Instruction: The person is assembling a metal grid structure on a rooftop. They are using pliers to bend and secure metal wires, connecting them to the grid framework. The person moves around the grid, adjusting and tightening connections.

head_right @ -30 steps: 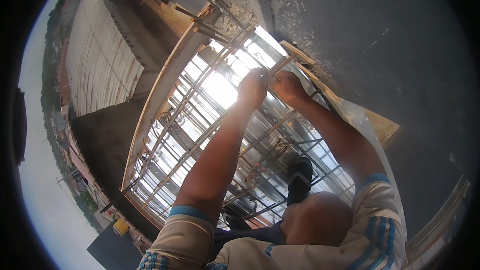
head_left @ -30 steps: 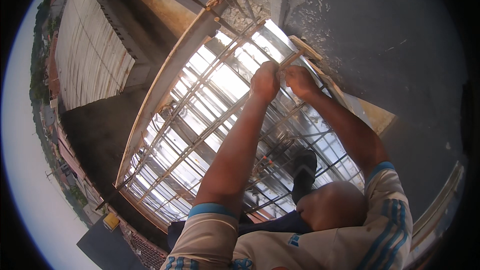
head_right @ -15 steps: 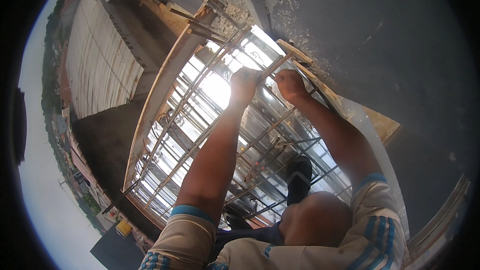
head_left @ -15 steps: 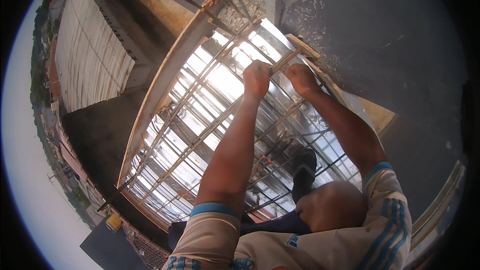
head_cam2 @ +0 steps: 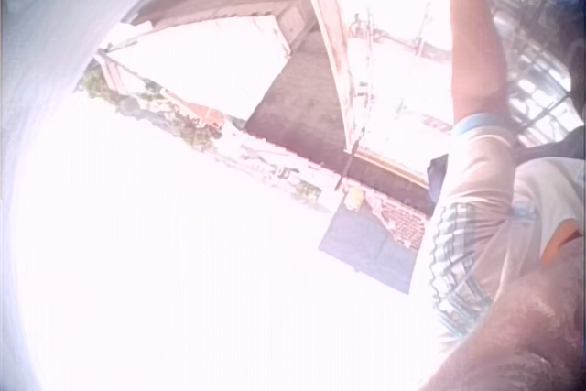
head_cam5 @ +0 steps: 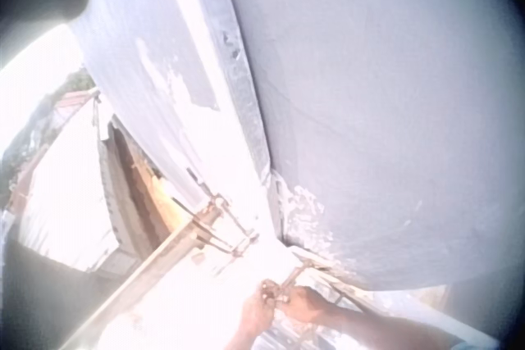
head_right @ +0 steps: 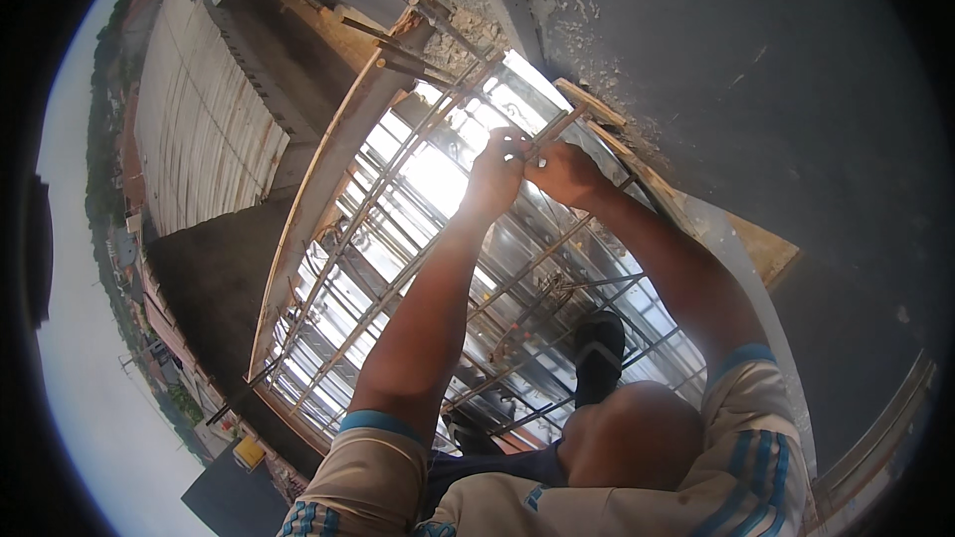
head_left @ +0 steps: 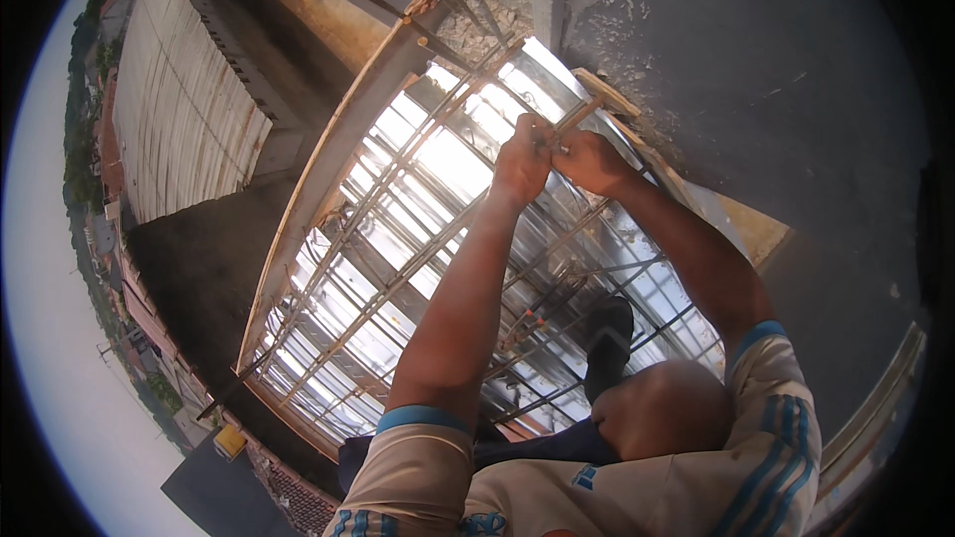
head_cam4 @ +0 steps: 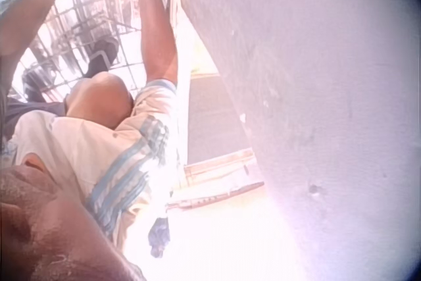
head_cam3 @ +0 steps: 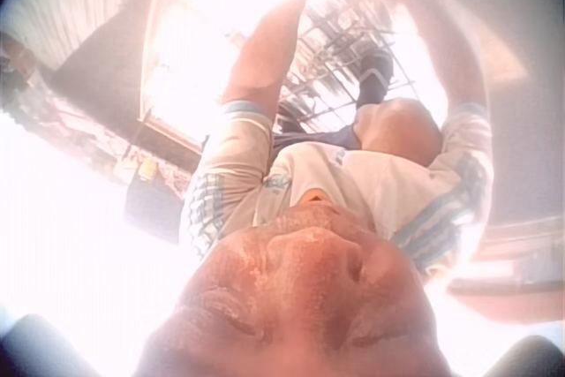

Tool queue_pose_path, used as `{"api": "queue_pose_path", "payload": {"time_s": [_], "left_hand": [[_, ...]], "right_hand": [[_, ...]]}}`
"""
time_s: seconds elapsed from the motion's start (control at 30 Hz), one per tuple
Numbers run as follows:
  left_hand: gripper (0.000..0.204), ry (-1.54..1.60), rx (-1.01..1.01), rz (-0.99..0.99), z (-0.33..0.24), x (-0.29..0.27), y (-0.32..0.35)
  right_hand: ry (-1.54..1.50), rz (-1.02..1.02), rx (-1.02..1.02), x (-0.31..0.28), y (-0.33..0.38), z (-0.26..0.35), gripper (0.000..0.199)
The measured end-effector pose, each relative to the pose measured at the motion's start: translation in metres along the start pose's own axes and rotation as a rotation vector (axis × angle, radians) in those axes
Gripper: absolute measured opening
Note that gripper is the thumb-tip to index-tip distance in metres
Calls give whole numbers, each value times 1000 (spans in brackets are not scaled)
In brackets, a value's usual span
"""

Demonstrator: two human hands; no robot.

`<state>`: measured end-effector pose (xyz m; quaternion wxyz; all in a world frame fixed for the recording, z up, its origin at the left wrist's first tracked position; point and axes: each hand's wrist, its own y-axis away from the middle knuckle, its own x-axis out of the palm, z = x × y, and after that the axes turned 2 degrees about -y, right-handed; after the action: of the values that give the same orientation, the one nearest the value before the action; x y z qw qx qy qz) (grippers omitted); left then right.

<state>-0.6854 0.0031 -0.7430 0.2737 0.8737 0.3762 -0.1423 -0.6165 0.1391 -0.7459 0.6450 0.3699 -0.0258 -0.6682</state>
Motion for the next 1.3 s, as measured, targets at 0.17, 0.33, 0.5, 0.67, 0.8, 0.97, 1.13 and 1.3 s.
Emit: {"api": "queue_pose_path", "payload": {"time_s": [0.17, 0.33, 0.5, 0.67, 0.8, 0.97, 1.13, 1.3], "left_hand": [[34, -17, 44, -4, 7, 1, -2], [23, 67, 16, -43, -3, 12, -1], [19, 26, -405, -207, 16, 42, 19], [14, -481, 99, -93, 39, 62, 4], [34, 44, -230, -168, 40, 70, -33], [33, 304, -412, -6, -17, 64, -52], [28, 29, -477, -101, -16, 89, -48], [19, -99, 90, -484, -75, 70, 20]], "right_hand": [[-80, -34, -65, 1, -13, -9, 28], [-249, -32, -211, 1, -24, -52, 14], [-334, 34, 20, 2, -21, -25, 11], [-359, -117, 199, -3, -1, 5, 22], [41, -193, -163, 7, -44, -83, 29], [375, -180, -515, -11, -37, -77, 27], [-14, 99, -195, 14, -11, -24, 21], [-831, 51, 349, 19, -9, -35, 19]]}}
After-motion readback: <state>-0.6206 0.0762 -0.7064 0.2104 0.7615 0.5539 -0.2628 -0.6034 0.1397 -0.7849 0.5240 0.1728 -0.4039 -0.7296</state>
